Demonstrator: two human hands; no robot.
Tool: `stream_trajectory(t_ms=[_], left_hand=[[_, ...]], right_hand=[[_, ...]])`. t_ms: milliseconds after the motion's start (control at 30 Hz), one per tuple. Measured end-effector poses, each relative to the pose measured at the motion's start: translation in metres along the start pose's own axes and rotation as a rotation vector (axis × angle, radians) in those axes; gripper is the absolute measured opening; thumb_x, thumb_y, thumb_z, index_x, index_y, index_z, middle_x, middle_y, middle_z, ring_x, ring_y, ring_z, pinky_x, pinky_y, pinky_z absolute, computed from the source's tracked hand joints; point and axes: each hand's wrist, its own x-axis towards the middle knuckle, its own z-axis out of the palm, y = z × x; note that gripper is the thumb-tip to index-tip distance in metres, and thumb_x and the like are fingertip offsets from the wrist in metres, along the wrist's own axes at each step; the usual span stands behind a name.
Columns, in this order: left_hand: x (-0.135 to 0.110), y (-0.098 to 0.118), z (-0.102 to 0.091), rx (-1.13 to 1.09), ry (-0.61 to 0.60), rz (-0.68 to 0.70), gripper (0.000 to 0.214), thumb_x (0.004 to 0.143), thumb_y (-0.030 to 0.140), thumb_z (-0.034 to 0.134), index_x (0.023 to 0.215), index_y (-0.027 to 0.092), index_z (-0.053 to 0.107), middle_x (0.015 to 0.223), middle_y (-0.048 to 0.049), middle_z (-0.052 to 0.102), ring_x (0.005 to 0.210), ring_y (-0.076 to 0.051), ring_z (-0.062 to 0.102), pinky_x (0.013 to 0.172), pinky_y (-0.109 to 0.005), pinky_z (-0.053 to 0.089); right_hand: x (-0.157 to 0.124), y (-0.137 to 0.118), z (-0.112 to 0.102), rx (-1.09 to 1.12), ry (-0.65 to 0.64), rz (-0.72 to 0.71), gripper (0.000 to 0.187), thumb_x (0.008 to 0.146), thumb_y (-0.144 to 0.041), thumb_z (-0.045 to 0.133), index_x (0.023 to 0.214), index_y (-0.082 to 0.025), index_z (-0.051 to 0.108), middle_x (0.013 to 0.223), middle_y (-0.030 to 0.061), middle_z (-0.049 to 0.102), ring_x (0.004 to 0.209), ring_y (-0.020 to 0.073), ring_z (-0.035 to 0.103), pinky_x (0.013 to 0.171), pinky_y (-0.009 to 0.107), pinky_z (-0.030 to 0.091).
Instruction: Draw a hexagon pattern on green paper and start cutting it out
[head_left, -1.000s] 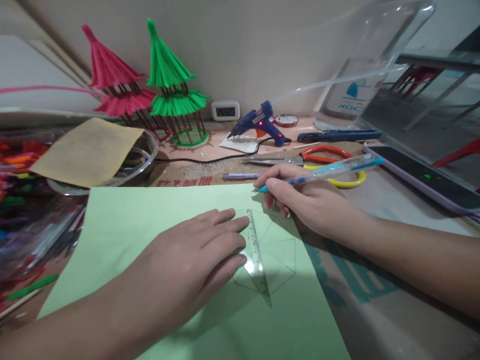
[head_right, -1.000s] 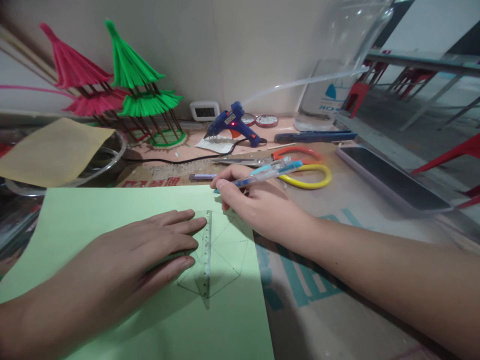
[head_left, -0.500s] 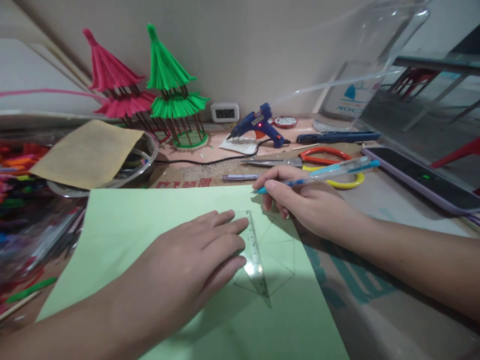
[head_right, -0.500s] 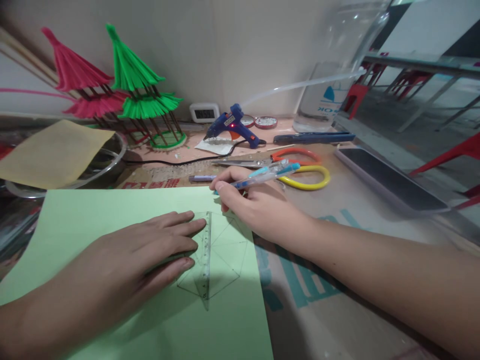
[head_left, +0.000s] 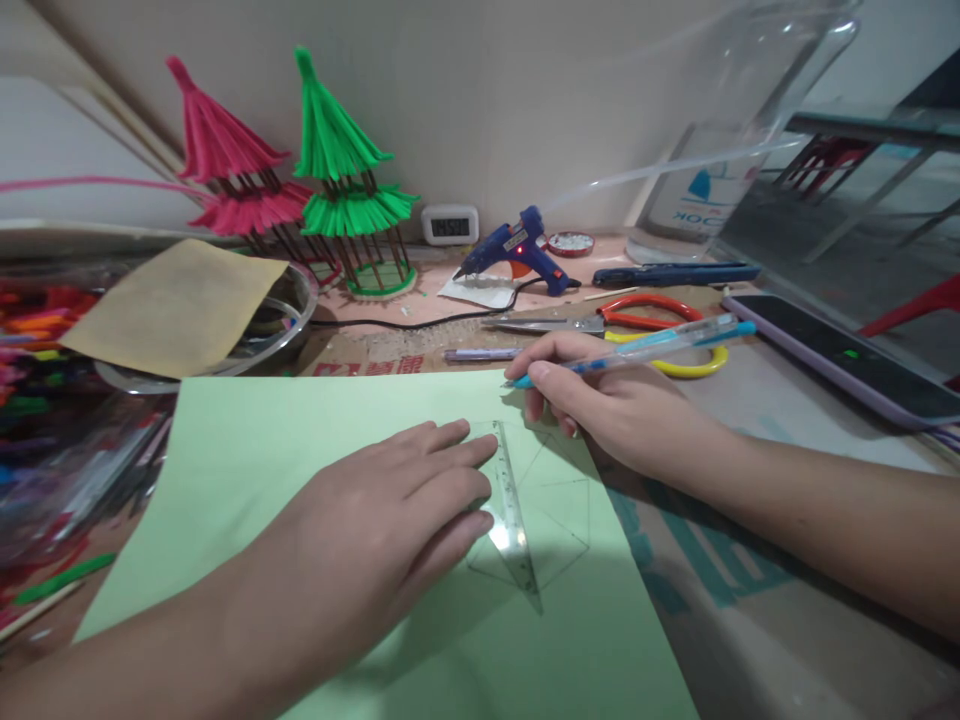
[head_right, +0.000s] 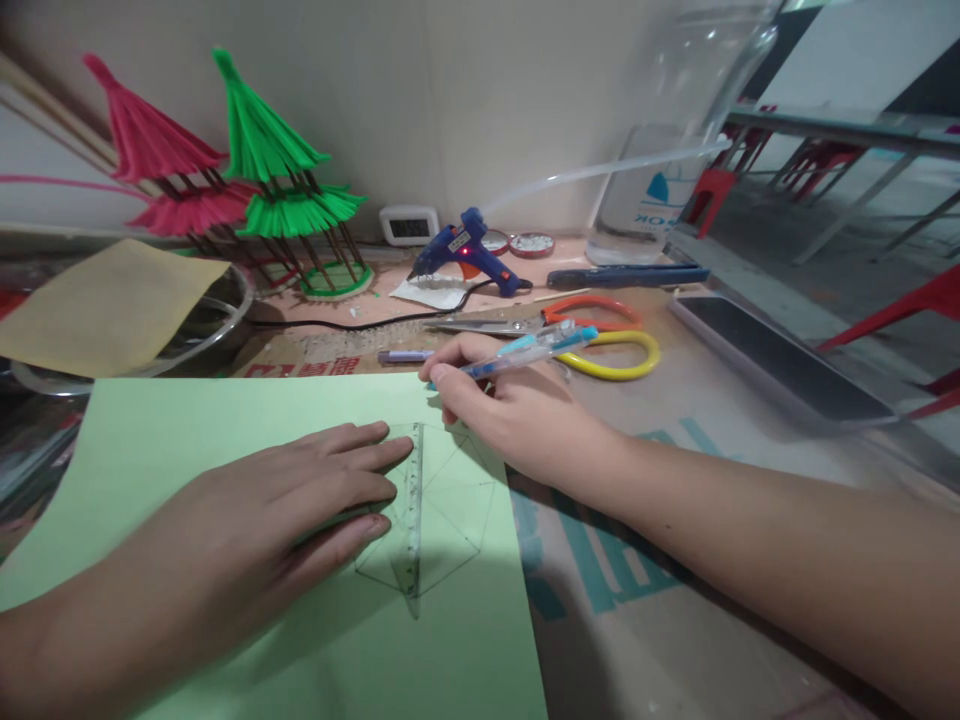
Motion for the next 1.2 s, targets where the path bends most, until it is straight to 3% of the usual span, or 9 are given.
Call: stream_trajectory(t_ms=[400,533,667,1200], left_hand=[[0.0000,-0.0005,0.0010,0.018,0.005,0.002,0.025,0.111,0.035,0.042,0.115,0.022,0.063,0.136,-0.0027,0.071,0.127,-0.027,0.067,0.111,-0.047,0.053],[-0.0005,-0.0010,0.0017,0.026,0.003,0.005,0.026,0.111,0.035,0.041,0.114,0.022,0.063,0.134,-0.0030,0.072,0.126,-0.028,0.067,0.110,-0.047,0.054],[-0.0019,-0.0017,0.0033,0.021,0.003,-0.001,0.025,0.111,0.036,0.042,0.114,0.023,0.064,0.136,-0.0013,0.071,0.127,-0.028,0.066,0.111,-0.046,0.053],[-0.0033,-0.0021,0.0062,-0.025,0.009,-0.022,0.023,0.111,0.035,0.043,0.113,0.024,0.063,0.137,-0.0012,0.070,0.129,-0.025,0.065,0.116,-0.045,0.049]], right_hand=[[-0.0033,0.0007,0.0007,0.029,0.030,0.020,0.014,0.096,-0.026,0.053,0.106,-0.020,0.060,0.078,-0.0005,0.069,0.064,0.0137,0.061,0.059,0.027,0.047],[-0.0066,-0.0023,0.0035,0.028,-0.004,-0.092,0.003,0.087,-0.022,0.057,0.089,-0.022,0.054,0.073,-0.0014,0.064,0.060,0.0136,0.058,0.055,0.026,0.045],[-0.0044,-0.0032,0.0058,-0.061,-0.006,-0.103,0.011,0.083,-0.020,0.057,0.073,-0.023,0.051,0.061,-0.0039,0.054,0.054,0.0120,0.049,0.051,0.026,0.038],[-0.0034,-0.0033,0.0055,-0.080,-0.034,-0.071,0.014,0.082,-0.018,0.056,0.072,-0.023,0.048,0.060,-0.0058,0.050,0.054,0.0108,0.046,0.052,0.025,0.036]])
